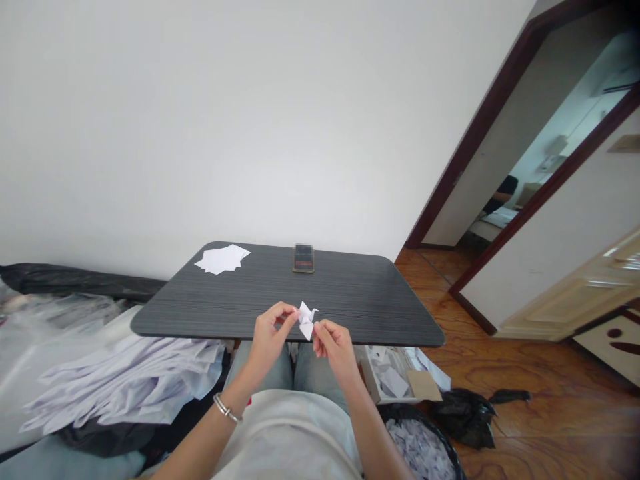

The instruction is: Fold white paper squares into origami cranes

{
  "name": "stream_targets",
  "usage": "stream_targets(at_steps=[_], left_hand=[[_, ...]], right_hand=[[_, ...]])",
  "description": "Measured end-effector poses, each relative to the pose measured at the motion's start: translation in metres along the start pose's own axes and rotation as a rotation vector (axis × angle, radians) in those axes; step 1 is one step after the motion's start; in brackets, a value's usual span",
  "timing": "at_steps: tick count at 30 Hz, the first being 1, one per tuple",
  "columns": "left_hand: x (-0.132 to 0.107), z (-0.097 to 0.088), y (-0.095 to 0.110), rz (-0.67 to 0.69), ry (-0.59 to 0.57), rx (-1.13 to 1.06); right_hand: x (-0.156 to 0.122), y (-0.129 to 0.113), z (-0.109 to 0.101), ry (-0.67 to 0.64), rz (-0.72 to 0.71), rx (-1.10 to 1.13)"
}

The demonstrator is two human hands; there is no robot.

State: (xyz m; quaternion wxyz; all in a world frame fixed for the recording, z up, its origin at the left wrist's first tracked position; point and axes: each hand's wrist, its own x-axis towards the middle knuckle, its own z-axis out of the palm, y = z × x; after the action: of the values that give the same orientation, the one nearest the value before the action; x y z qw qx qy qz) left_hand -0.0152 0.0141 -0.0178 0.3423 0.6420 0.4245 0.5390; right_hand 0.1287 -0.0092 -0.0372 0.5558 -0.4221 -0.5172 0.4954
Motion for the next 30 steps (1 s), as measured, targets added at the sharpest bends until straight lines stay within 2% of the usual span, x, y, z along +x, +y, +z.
stream_targets(at_steps=[7,15,20,30], left_hand=[[0.0012,-0.0009,-0.0024,-0.033,-0.065,0.002],[0.0012,0.0012,-0.0086,-0.066,-0.136,-0.019],[-0.0001,0.0025,-0.0080,-0.094,-0.100,-0.041],[0.0017,-0.0007,-0.0089,-0.112,-0.102,-0.054]], right_hand=[[0.0059,0.0020,-0.0082,0.139,-0.035,0.012],[0.0015,-0.0022,-0.0069,0.131,-0.114,-0.104],[0.0003,0.0005,-0.0062,0.145,-0.155,-0.157],[0.0012,0.0009,-0.0051,0.129,-0.194,-0.244]])
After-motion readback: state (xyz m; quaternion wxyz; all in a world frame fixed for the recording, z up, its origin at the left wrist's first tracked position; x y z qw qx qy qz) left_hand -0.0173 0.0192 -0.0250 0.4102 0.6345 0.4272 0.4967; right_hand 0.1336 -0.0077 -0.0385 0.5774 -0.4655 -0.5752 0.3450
